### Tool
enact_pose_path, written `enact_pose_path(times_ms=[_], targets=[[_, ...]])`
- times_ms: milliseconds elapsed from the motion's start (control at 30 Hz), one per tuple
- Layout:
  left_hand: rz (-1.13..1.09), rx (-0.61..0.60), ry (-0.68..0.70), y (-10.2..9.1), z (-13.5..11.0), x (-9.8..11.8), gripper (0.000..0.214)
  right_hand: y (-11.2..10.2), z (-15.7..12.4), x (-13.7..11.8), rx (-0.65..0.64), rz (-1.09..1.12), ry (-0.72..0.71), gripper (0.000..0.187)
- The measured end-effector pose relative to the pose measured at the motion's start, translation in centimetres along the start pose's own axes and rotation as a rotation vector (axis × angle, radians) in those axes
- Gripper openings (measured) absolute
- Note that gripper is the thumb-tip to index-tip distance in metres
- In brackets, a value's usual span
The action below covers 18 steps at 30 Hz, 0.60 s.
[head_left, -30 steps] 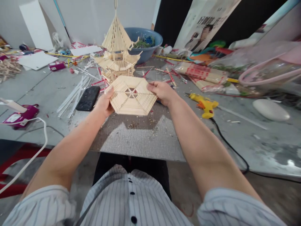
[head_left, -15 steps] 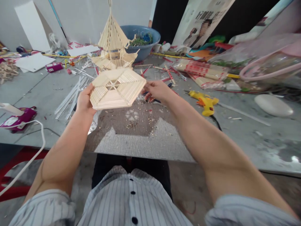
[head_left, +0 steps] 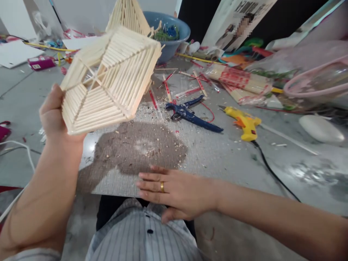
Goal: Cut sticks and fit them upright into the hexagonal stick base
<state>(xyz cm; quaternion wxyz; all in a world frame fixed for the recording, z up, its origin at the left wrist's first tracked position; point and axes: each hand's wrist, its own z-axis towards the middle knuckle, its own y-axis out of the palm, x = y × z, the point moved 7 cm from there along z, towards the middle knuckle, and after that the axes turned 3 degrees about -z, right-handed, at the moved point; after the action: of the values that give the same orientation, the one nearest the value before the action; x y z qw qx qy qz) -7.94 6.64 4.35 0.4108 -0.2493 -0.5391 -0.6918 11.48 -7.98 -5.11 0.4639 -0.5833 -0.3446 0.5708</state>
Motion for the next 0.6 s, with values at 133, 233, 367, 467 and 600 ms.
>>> enact_pose_path(times_ms=[133,233,367,467,600], targets=[[0.054,-0.032,-0.041,0.3,-0.3,-0.3,0.056,0.4,-0.9,0.8,-0.063,0.023,0.007,0.066],[0.097,0.004,-0.074,0.3,-0.5,-0.4,0.056,0.3,-0.5,3.6,-0.047,-0.012,0.036,0.066],[0.159,0.089,-0.094,0.3,-0.8,0.0,0.053,-1.6,0.8,11.6,0.009,-0.142,0.195,0.064],[0.215,0.073,-0.072,0.5,-0.8,0.4,0.051,-4.5,1.2,17.1,0.143,-0.237,0.435,0.06],[0.266,0.106,-0.048,-0.3,-0.8,0.6,0.052,-5.4,3.3,14.3,0.211,-0.254,0.435,0.06]])
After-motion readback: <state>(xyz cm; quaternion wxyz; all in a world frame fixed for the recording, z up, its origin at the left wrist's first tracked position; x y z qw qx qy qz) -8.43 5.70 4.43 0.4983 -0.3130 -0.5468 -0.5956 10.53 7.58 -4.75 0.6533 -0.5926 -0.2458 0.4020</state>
